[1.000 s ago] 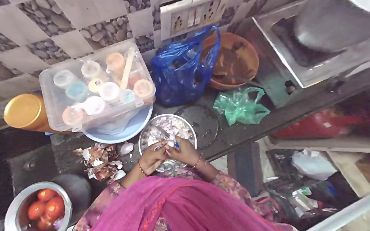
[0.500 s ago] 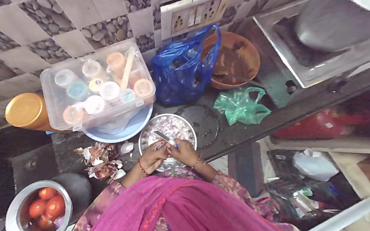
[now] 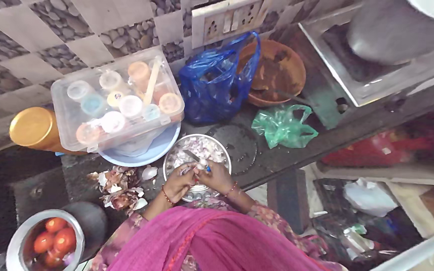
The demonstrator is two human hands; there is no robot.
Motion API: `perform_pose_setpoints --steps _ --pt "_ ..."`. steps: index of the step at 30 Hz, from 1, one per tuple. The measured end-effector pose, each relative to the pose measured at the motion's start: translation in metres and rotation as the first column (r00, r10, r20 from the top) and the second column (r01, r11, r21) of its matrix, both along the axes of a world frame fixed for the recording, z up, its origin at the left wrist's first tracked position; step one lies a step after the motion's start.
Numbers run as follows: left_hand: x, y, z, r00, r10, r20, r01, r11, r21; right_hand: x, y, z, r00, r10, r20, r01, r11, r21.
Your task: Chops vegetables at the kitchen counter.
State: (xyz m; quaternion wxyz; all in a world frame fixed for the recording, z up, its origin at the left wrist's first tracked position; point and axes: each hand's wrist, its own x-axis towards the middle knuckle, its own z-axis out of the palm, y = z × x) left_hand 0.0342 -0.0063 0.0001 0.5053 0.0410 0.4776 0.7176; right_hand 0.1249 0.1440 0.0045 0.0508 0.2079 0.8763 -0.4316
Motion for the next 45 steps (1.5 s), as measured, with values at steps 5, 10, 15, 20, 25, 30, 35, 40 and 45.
perform_pose_setpoints --steps 5,10,15,20,25,30,35,40,45 --pt "-0.002 -0.001 -0.003 0.998 -0.032 0.049 0.029 0.997 0.071 0.000 0.008 -0.002 0.998 0.044 -0.040 -0.046 0.998 -0.052" --pt "-0.003 -0.001 -0.004 0.998 -0.058 0.026 0.055 0.994 0.092 0.000 0.007 -0.003 0.995 0.092 -0.035 -0.094 0.993 -0.071" --pt "-0.004 -0.002 -0.005 0.996 -0.075 0.042 0.071 0.993 0.096 0.000 0.004 -0.003 0.994 0.096 -0.047 -0.099 0.992 -0.083" --pt "-0.005 -0.001 0.001 0.996 -0.086 0.025 0.085 0.995 0.055 0.000 0.001 -0.002 0.994 0.107 -0.029 -0.109 0.992 -0.071" --pt "-0.003 0.001 0.001 0.998 -0.051 0.039 0.049 0.998 0.047 0.001 -0.001 -0.004 0.995 0.091 -0.035 -0.092 0.996 -0.021" --pt "-0.001 0.005 0.004 0.999 -0.007 0.044 0.006 1.000 0.012 0.002 -0.004 -0.008 0.995 0.059 -0.078 -0.059 0.998 0.006" --pt "0.001 0.007 0.001 0.996 0.068 0.054 -0.068 0.998 0.016 0.003 -0.005 -0.007 0.997 0.014 -0.073 -0.009 0.997 0.070" --pt "-0.010 0.008 0.010 0.984 0.178 -0.011 -0.178 0.977 -0.119 -0.001 0.017 0.026 0.992 0.067 0.108 -0.092 0.963 0.252" --pt "-0.017 0.000 0.018 0.986 0.158 -0.051 -0.164 0.974 -0.155 -0.018 0.033 0.050 0.954 0.164 0.251 -0.235 0.929 0.287"
